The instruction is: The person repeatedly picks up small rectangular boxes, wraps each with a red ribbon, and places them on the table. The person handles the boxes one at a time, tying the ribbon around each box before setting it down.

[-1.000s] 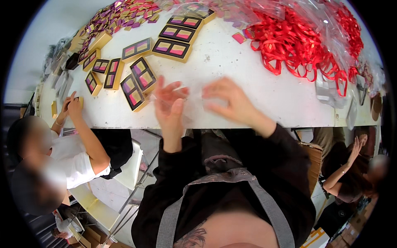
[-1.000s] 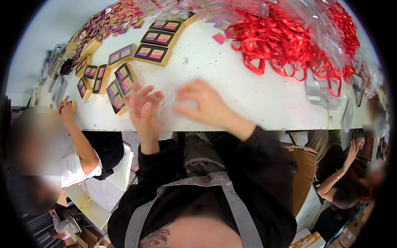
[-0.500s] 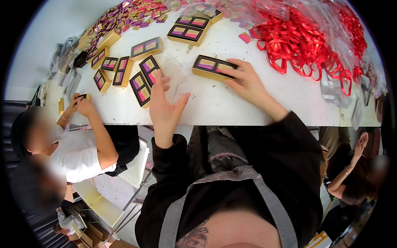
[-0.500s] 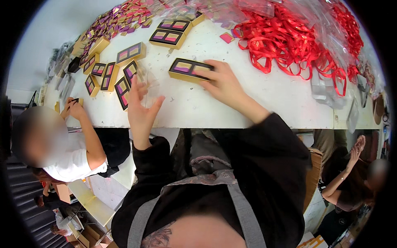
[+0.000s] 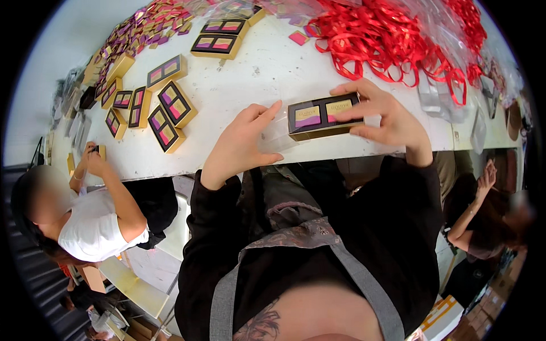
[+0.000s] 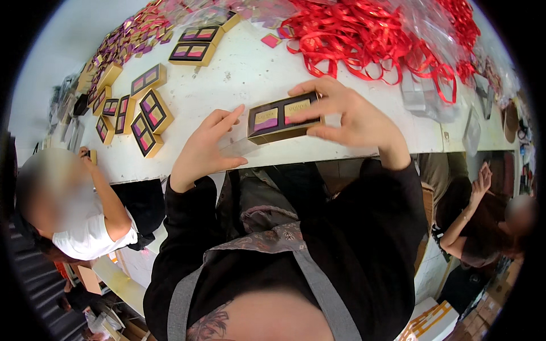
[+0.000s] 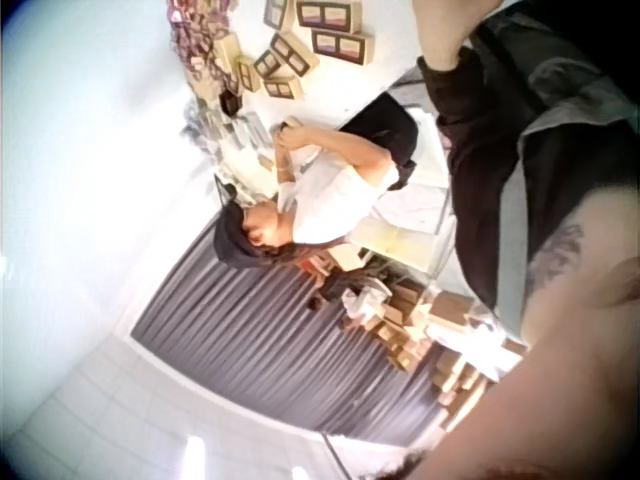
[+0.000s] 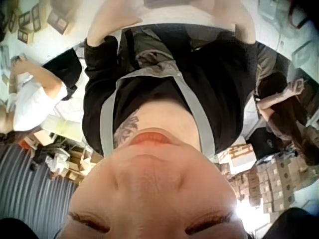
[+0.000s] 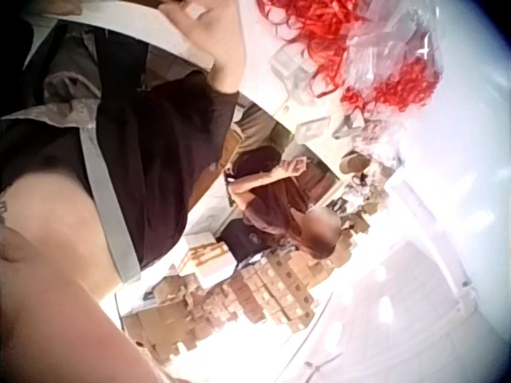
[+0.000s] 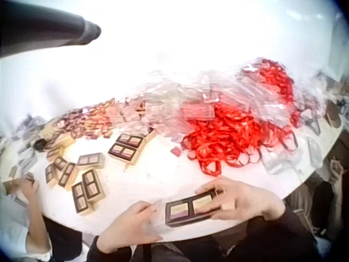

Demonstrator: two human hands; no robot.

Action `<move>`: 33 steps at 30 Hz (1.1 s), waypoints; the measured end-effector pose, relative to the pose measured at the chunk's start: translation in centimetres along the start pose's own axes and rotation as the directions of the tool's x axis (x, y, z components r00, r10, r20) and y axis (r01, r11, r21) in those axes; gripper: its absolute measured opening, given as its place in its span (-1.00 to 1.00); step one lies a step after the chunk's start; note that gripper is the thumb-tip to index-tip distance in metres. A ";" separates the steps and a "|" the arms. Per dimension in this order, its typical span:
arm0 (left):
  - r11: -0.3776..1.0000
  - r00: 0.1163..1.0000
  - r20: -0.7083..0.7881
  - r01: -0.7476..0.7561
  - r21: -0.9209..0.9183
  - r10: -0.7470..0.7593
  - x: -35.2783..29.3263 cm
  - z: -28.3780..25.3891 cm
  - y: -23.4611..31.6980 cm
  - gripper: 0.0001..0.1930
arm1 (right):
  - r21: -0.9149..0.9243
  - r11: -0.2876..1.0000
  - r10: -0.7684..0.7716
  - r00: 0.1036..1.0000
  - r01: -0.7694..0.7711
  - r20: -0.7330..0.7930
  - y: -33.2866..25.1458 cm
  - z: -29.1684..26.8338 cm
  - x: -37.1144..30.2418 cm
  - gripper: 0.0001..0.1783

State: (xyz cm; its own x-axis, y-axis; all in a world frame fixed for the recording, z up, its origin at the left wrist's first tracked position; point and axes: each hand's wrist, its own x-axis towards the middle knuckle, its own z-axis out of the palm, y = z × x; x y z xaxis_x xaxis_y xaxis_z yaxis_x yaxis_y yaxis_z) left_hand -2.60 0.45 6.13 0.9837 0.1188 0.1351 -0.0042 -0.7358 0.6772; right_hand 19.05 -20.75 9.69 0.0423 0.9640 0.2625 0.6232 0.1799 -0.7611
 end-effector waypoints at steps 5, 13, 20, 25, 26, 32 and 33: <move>0.992 0.996 0.087 -0.009 -0.128 0.020 2.5 -0.2 0.5 -0.11 | 0.393 0.916 0.145 0.981 -0.083 -0.129 3.0 0.8 -0.3 -0.69; 0.882 0.977 -0.209 -0.126 -0.454 0.032 4.1 4.1 -0.1 -0.30 | -0.293 0.953 -0.173 0.651 -0.079 -0.739 3.1 10.5 1.9 -0.58; 0.986 0.844 -0.535 -0.071 -0.151 -0.021 2.7 5.6 -2.0 -0.53 | 0.490 0.866 0.340 0.607 0.095 -0.718 3.1 13.3 3.1 -0.50; 0.831 0.756 -0.538 0.014 -0.556 -0.373 2.8 6.8 1.8 -0.49 | 0.527 0.804 0.294 0.587 0.274 -0.754 2.2 15.6 4.3 -0.62; 0.839 0.804 -0.516 -0.039 -0.542 -0.296 2.7 7.8 2.8 -0.55 | 0.454 0.867 0.278 0.558 0.205 -0.782 2.0 15.7 4.0 -0.67; 0.806 0.881 -0.327 0.097 -0.584 -0.343 2.6 8.4 2.8 -0.78 | 0.168 0.984 0.144 0.304 0.055 -0.942 2.3 16.3 3.8 -0.74; 0.810 0.907 -0.288 0.091 -0.580 -0.308 3.1 8.4 2.5 -0.78 | 0.067 0.998 0.062 0.211 0.013 -0.976 2.7 16.0 3.5 -0.76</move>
State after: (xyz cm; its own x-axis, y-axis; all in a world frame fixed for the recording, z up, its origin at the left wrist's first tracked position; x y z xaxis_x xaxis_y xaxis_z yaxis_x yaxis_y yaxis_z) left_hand 1.91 -6.61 2.12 0.8418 0.5258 0.1223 -0.0184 -0.1986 0.9799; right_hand 8.41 -13.71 -0.95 0.8096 0.0232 0.5865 0.5703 0.2048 -0.7955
